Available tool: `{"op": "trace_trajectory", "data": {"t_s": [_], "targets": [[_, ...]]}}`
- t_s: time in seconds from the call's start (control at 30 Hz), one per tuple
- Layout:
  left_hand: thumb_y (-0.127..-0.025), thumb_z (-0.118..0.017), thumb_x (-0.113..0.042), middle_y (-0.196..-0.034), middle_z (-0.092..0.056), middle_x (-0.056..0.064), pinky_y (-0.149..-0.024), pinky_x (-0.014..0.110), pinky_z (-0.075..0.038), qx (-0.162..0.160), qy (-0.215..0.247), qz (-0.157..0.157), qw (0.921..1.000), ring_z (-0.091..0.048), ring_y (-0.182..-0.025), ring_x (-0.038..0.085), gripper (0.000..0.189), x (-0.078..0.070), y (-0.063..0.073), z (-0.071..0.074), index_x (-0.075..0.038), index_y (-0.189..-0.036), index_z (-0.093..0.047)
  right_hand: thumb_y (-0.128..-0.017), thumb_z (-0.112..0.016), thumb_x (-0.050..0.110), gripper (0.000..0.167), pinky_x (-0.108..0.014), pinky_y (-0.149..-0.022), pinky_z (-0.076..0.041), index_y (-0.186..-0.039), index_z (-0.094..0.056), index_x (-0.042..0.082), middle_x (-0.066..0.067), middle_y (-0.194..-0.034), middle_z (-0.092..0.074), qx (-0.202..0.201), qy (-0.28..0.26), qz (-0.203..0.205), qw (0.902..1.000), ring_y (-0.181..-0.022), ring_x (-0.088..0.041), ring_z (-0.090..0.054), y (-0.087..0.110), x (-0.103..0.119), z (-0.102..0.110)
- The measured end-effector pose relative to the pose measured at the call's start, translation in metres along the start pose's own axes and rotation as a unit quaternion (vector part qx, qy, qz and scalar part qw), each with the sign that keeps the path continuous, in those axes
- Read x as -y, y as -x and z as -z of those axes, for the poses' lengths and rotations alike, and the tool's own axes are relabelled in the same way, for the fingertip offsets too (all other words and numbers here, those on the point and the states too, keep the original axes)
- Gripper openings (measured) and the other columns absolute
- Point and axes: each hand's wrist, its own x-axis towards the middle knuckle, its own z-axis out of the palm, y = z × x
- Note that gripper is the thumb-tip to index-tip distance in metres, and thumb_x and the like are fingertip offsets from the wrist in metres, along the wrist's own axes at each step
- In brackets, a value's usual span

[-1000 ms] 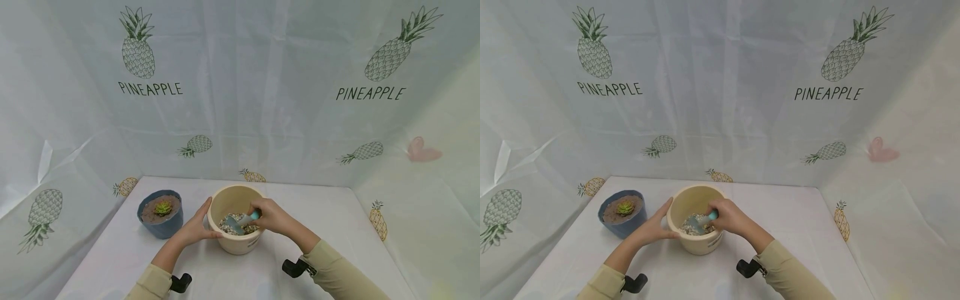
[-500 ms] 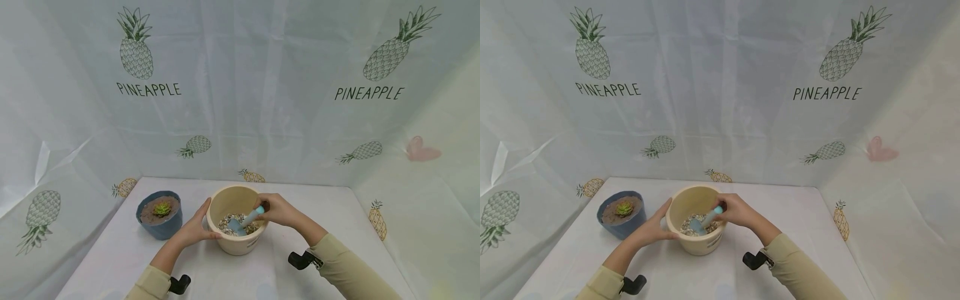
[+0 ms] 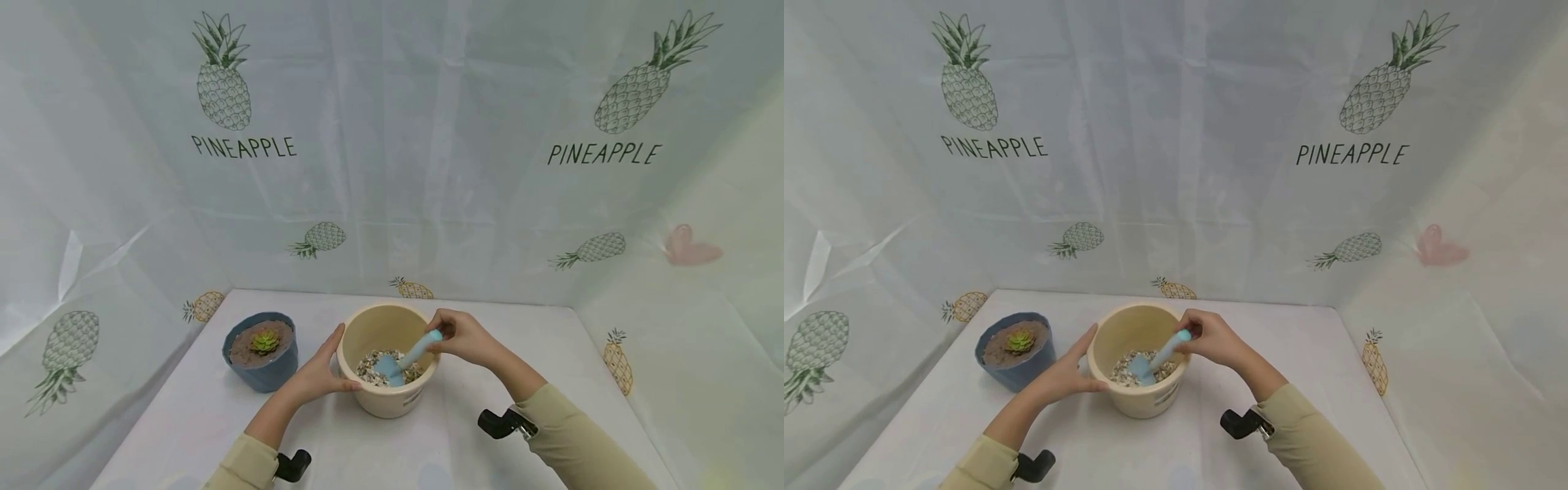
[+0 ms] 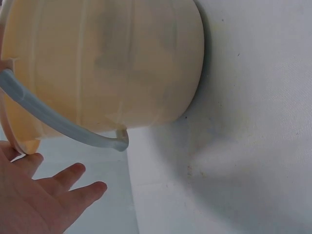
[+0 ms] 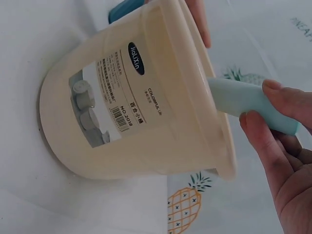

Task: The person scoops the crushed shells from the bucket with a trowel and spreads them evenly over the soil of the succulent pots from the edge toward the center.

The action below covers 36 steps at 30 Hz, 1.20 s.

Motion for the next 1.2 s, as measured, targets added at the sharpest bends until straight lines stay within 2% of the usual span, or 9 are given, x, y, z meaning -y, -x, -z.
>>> {"op": "trace_trajectory", "data": {"t_s": [0.23, 0.47, 0.7, 0.87, 1.0, 1.2], "targets": [[-0.064, -0.092, -0.038, -0.161, -0.005, 0.019, -0.109, 0.064, -0.017, 0.001, -0.001, -0.002, 1.0, -0.006, -0.145, 0.043, 0.132, 0.002, -0.001, 0.0, -0.005, -0.157, -0.006, -0.082, -0.077, 0.001, 0.022, -0.033, -0.07, -0.057, -0.099, -0.064, 0.002, -0.011, -0.093, -0.064, -0.022, -0.03, -0.033, 0.9987, -0.08, -0.022, -0.066, 0.006, -0.005, 0.007], [-0.064, -0.092, -0.037, -0.161, -0.005, 0.019, -0.11, 0.064, -0.017, 0.004, -0.001, -0.005, 1.0, -0.006, -0.145, 0.042, 0.131, 0.002, -0.001, 0.001, -0.005, -0.157, -0.005, -0.083, -0.074, -0.004, 0.022, -0.042, -0.074, -0.057, -0.101, -0.061, -0.006, -0.016, -0.095, -0.064, -0.033, -0.071, -0.029, 0.9965, -0.08, -0.025, -0.068, 0.01, -0.008, 0.012], [-0.066, -0.091, -0.039, -0.161, -0.004, 0.018, -0.109, 0.065, -0.017, 0.009, -0.006, -0.016, 0.9998, -0.005, -0.145, 0.041, 0.13, 0.002, -0.001, 0.002, -0.004, -0.157, -0.004, -0.084, -0.072, -0.005, 0.024, -0.041, -0.075, -0.057, -0.104, -0.059, -0.011, -0.023, -0.098, -0.064, -0.063, -0.094, -0.045, 0.9926, -0.08, -0.024, -0.069, 0.013, -0.009, 0.015], [-0.066, -0.09, -0.04, -0.161, -0.004, 0.018, -0.11, 0.065, -0.016, 0.01, -0.006, -0.015, 0.9998, -0.005, -0.146, 0.04, 0.13, 0.001, 0.0, 0.003, -0.005, -0.157, -0.004, -0.086, -0.07, -0.006, 0.024, -0.035, -0.075, -0.057, -0.105, -0.058, -0.012, -0.023, -0.095, -0.065, -0.084, -0.116, -0.057, 0.9881, -0.079, -0.02, -0.068, 0.013, -0.007, 0.015], [-0.065, -0.09, -0.042, -0.161, -0.008, 0.017, -0.11, 0.064, -0.018, -0.002, -0.011, -0.011, 0.9999, -0.009, -0.146, 0.039, 0.129, 0.0, 0.003, 0.002, -0.006, -0.157, -0.007, -0.087, -0.068, -0.007, 0.023, -0.034, -0.075, -0.057, -0.106, -0.057, -0.012, -0.018, -0.093, -0.065, -0.101, -0.123, -0.064, 0.9851, -0.079, -0.019, -0.068, 0.013, -0.007, 0.014], [-0.065, -0.09, -0.043, -0.157, -0.024, 0.018, -0.107, 0.063, -0.026, -0.037, -0.03, -0.001, 0.9989, -0.023, -0.142, 0.041, 0.119, -0.005, 0.011, 0.003, -0.006, -0.155, -0.022, -0.087, -0.067, -0.008, 0.024, -0.035, -0.075, -0.057, -0.108, -0.057, -0.012, -0.017, -0.094, -0.065, -0.124, -0.125, -0.069, 0.982, -0.079, -0.019, -0.069, 0.012, -0.007, 0.012]]}}
